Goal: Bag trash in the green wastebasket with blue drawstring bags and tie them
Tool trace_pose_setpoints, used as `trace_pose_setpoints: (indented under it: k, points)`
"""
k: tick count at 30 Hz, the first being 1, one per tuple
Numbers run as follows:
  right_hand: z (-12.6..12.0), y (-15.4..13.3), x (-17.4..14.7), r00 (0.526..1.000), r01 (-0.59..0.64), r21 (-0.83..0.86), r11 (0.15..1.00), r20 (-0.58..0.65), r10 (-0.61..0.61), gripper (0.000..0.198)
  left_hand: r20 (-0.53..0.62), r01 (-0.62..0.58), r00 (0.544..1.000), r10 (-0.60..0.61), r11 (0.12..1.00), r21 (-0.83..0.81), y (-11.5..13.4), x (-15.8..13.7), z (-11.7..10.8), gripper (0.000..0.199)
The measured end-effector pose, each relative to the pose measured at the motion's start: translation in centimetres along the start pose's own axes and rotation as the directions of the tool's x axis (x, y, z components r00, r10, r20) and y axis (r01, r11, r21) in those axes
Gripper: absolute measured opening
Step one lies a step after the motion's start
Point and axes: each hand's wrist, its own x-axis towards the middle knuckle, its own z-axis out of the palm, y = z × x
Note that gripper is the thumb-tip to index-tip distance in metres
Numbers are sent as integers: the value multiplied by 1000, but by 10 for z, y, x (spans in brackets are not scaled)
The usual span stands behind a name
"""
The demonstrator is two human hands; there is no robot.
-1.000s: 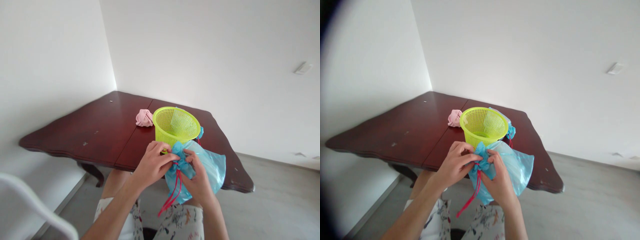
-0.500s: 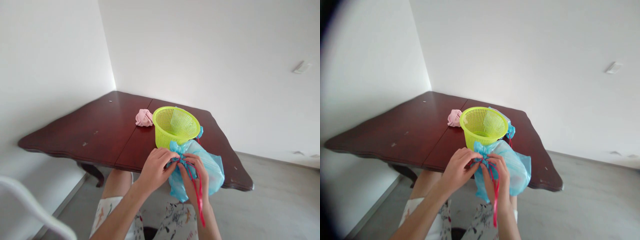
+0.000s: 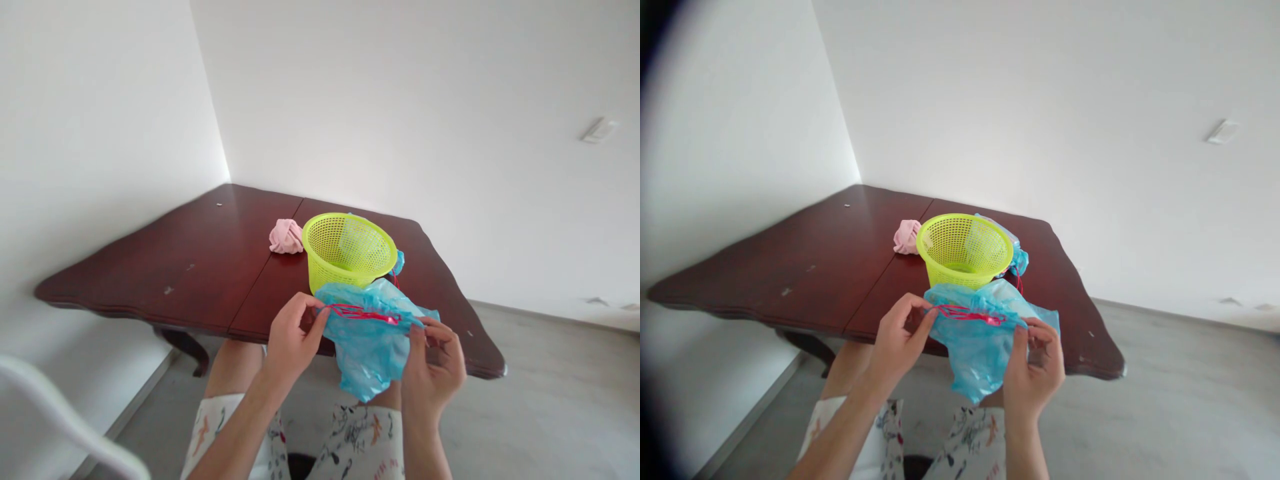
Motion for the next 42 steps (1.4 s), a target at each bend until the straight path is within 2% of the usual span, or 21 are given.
trace_pose_setpoints:
  k: [3,5,8,10,12,15,17,19,21,23,27,28,31,33,35,36,37,38,39,41,42]
  points:
    - [0,-1,0,968,-236,175,956,-46,248,29,29,35,999,-37,998,57,1,-1,-1,14]
    - [0,-1,1,920,-378,319,869,23,392,32,50,58,997,-58,998,11,-1,-1,0,18]
    - [-2,3,8,843,-533,414,738,185,505,32,23,95,995,-92,971,-220,-7,0,1,29]
    - [-5,8,14,801,-594,446,670,246,546,28,15,157,986,-166,894,-419,-11,1,2,32]
    - [-8,13,19,787,-606,488,629,251,564,27,77,249,965,-249,793,-556,-14,3,0,33]
    - [-10,12,20,818,-564,495,660,225,530,30,159,288,957,-241,748,-598,-10,5,-3,39]
    - [-9,6,17,843,-534,464,707,229,487,33,205,250,965,-164,808,-533,-4,5,-5,35]
    - [-7,-1,14,858,-513,434,740,243,452,37,320,231,942,-105,892,-388,1,6,-4,34]
    - [-9,-6,13,867,-498,405,766,240,437,42,422,213,901,-101,951,-225,2,8,-3,23]
    - [-15,-6,18,883,-469,384,795,183,432,45,417,238,898,-143,954,-184,-2,10,-2,16]
    - [-36,1,40,910,-383,338,860,-21,413,41,253,368,927,-277,808,-461,-16,14,-6,33]
    - [-41,3,47,912,-375,323,869,-40,408,40,229,385,923,-310,760,-524,-19,16,-8,38]
    - [-52,4,62,935,-344,310,886,30,353,50,170,426,888,-427,627,-652,-25,19,-14,51]
    - [-55,-1,63,971,-225,277,934,-14,238,52,131,424,860,-493,549,-720,-25,20,-17,58]
    - [-55,-12,54,989,-31,149,988,-136,51,38,108,388,864,-492,512,-766,-22,20,-18,59]
    - [-55,-20,47,988,68,69,995,-144,-57,28,116,371,879,-463,511,-775,-19,19,-18,57]
    - [-54,-28,38,985,158,13,987,-70,-157,18,139,362,896,-421,514,-777,-15,19,-17,55]
    - [-52,-36,29,968,240,-12,971,83,-239,11,177,363,911,-373,521,-773,-10,18,-16,54]
    - [-50,-45,19,912,316,-9,949,279,-301,13,224,373,919,-325,529,-762,-4,18,-14,55]
    - [-43,-60,3,697,425,23,905,629,-344,26,327,398,917,-228,553,-732,12,18,-10,60]
    - [-37,-66,-3,599,461,19,887,731,-327,30,370,402,912,-178,569,-717,20,18,-8,62]
